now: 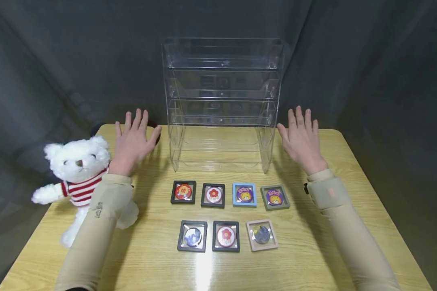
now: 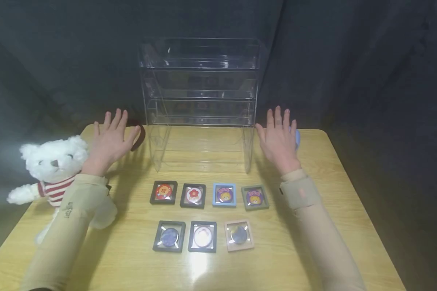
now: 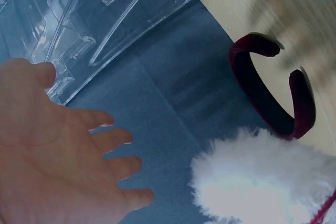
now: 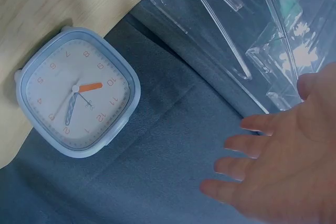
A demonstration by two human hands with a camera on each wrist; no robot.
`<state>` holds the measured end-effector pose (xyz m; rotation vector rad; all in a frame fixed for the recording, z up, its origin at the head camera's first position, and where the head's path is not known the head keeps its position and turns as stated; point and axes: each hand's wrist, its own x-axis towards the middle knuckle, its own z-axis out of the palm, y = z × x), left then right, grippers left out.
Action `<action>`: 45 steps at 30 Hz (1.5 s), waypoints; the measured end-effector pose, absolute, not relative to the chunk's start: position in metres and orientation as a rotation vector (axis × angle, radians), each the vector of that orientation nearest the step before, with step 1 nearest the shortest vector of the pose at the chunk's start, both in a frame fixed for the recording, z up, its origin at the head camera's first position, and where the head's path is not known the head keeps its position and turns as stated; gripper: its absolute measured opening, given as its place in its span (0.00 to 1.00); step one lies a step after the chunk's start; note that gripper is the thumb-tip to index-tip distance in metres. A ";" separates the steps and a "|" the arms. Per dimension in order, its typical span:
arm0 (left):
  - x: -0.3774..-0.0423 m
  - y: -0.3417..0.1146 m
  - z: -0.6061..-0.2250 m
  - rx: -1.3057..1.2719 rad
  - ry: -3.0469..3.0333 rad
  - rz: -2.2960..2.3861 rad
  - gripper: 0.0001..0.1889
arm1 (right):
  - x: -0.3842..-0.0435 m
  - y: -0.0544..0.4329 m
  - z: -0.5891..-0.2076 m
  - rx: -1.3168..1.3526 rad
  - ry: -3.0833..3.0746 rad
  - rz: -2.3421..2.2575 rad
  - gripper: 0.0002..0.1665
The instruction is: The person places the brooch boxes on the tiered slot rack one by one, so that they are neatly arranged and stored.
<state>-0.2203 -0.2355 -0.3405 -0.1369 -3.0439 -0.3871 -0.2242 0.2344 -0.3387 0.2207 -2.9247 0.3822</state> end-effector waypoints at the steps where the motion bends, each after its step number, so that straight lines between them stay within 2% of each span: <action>1: -0.220 -0.236 -0.341 -0.136 -3.043 -0.386 0.47 | -0.224 0.234 -0.339 0.218 -2.925 0.388 0.46; 8: -0.218 -0.234 -0.350 -0.187 -3.065 -0.453 0.44 | -0.212 0.242 -0.342 0.224 -2.873 0.496 0.45; 16: -0.217 -0.223 -0.374 -0.352 -2.983 -0.809 0.37 | -0.189 0.271 -0.352 0.294 -2.953 0.712 0.41; 25: -0.217 -0.197 -0.395 -0.439 -2.839 -1.165 0.34 | -0.173 0.296 -0.383 0.725 -3.176 0.939 0.31; 30: -0.214 -0.192 -0.404 -0.459 -2.740 -1.289 0.33 | -0.162 0.305 -0.401 0.943 -3.228 1.104 0.37; 37: -0.210 -0.189 -0.412 -0.401 -2.593 -1.508 0.33 | -0.159 0.307 -0.414 1.096 -3.211 1.204 0.47; 40: -0.209 -0.188 -0.415 -0.385 -2.548 -1.584 0.33 | -0.157 0.306 -0.418 1.131 -3.189 1.245 0.47; 45: -0.210 -0.185 -0.416 -0.411 -2.486 -1.656 0.33 | -0.155 0.304 -0.419 1.072 -3.204 1.289 0.42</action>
